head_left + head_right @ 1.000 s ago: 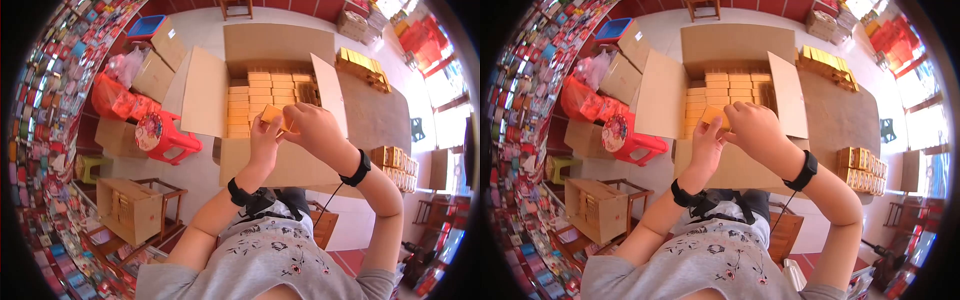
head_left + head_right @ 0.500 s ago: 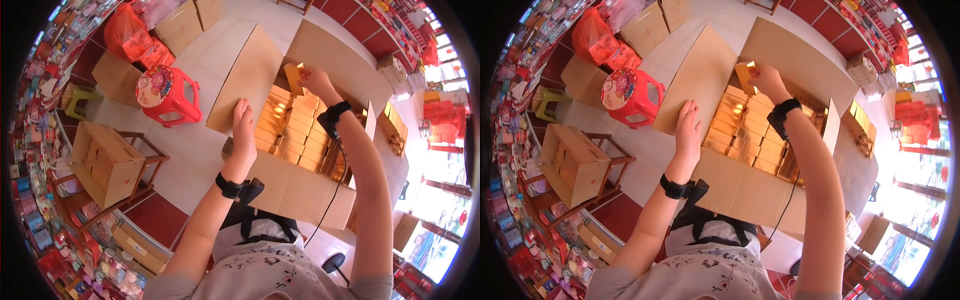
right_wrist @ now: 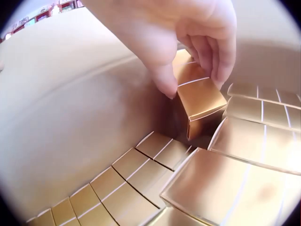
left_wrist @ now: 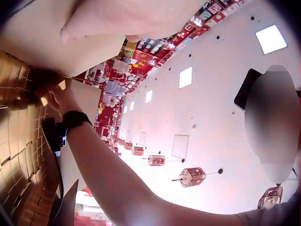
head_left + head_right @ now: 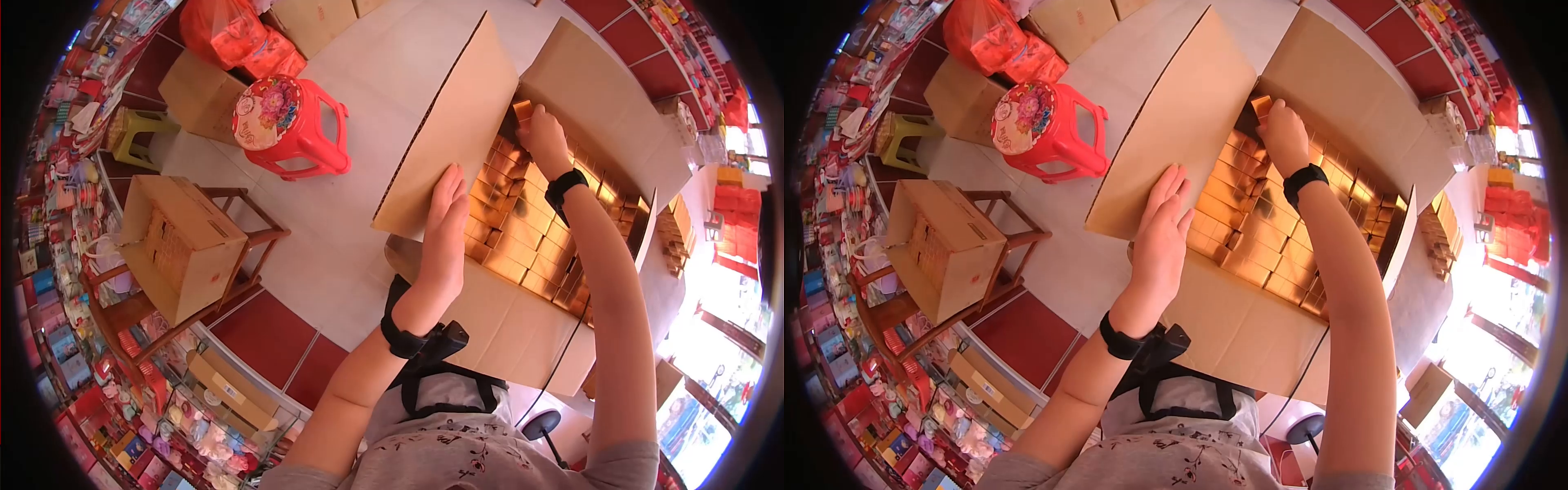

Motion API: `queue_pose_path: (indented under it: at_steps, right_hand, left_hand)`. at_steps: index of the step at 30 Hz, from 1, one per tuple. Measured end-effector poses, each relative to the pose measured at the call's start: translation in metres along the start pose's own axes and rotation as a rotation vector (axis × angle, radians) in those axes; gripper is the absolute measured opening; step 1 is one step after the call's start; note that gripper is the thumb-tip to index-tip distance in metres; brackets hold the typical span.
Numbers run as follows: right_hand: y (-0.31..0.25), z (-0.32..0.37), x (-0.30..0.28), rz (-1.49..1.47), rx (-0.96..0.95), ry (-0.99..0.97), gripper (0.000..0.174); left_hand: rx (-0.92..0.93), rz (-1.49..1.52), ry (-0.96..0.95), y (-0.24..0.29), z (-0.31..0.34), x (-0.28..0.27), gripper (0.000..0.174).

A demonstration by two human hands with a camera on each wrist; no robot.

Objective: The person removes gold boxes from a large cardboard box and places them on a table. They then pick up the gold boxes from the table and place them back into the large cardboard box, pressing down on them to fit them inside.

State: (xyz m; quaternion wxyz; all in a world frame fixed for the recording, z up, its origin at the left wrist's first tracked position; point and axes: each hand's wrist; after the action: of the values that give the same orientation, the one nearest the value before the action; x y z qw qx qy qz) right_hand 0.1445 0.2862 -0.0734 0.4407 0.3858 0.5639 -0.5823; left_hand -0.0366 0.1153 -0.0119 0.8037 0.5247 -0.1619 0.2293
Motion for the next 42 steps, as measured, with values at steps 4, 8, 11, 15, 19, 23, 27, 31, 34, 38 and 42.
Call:
queue_pose_path:
  at_steps: [4,8,11,15,19,23,27,31,34,38,42]
  right_hand:
    - [0.007,0.005,0.012,0.016,-0.122,0.109,0.03]
    - [0.004,0.006,0.021,-0.131,0.079,0.084,0.031]
    - [0.005,-0.001,0.027,-0.072,0.079,0.066,0.034]
    - [-0.001,0.007,0.028,0.077,-0.035,0.134,0.038]
    - [-0.002,0.005,0.028,0.109,-0.033,0.098,0.041]
    - [-0.001,-0.003,0.034,0.12,0.066,-0.001,0.036]
    - [0.011,-0.021,0.054,0.178,0.088,0.013,0.035]
    - [0.013,-0.025,0.049,0.224,0.102,-0.077,0.04]
    - [0.011,-0.025,0.044,0.241,0.088,-0.113,0.044]
    - [0.019,-0.031,0.049,0.24,0.078,-0.132,0.049]
    - [0.021,-0.033,0.057,0.23,0.072,-0.063,0.047]
  left_hand:
    - [-0.003,0.023,-0.006,-0.003,0.0,-0.001,0.051]
    - [-0.007,0.039,-0.005,-0.002,0.0,-0.002,0.051]
    - [-0.011,0.025,-0.003,-0.001,-0.001,-0.003,0.052]
    - [-0.018,0.039,0.006,0.004,0.0,-0.002,0.052]
    - [-0.009,0.057,-0.005,0.003,0.0,-0.002,0.053]
    - [-0.007,0.07,-0.013,0.003,0.0,-0.001,0.053]
    - [-0.009,0.087,0.003,0.004,0.0,0.0,0.053]
    - [0.002,0.088,-0.001,0.002,0.002,0.0,0.053]
    - [0.012,0.097,-0.001,0.001,0.002,0.0,0.053]
    - [0.007,0.075,0.01,0.001,0.002,0.002,0.053]
    - [0.07,0.052,0.024,-0.01,-0.007,0.001,0.052]
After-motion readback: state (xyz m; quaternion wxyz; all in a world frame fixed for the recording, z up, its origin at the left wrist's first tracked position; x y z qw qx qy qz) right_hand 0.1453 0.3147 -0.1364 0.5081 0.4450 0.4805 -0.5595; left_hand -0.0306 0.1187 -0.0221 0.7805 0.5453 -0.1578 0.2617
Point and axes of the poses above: each hand's wrist, its own z-axis away from the middle knuckle, its own x-axis out of the palm, y = z × x, and after that the axes turned 6 degrees about -z, right-handed
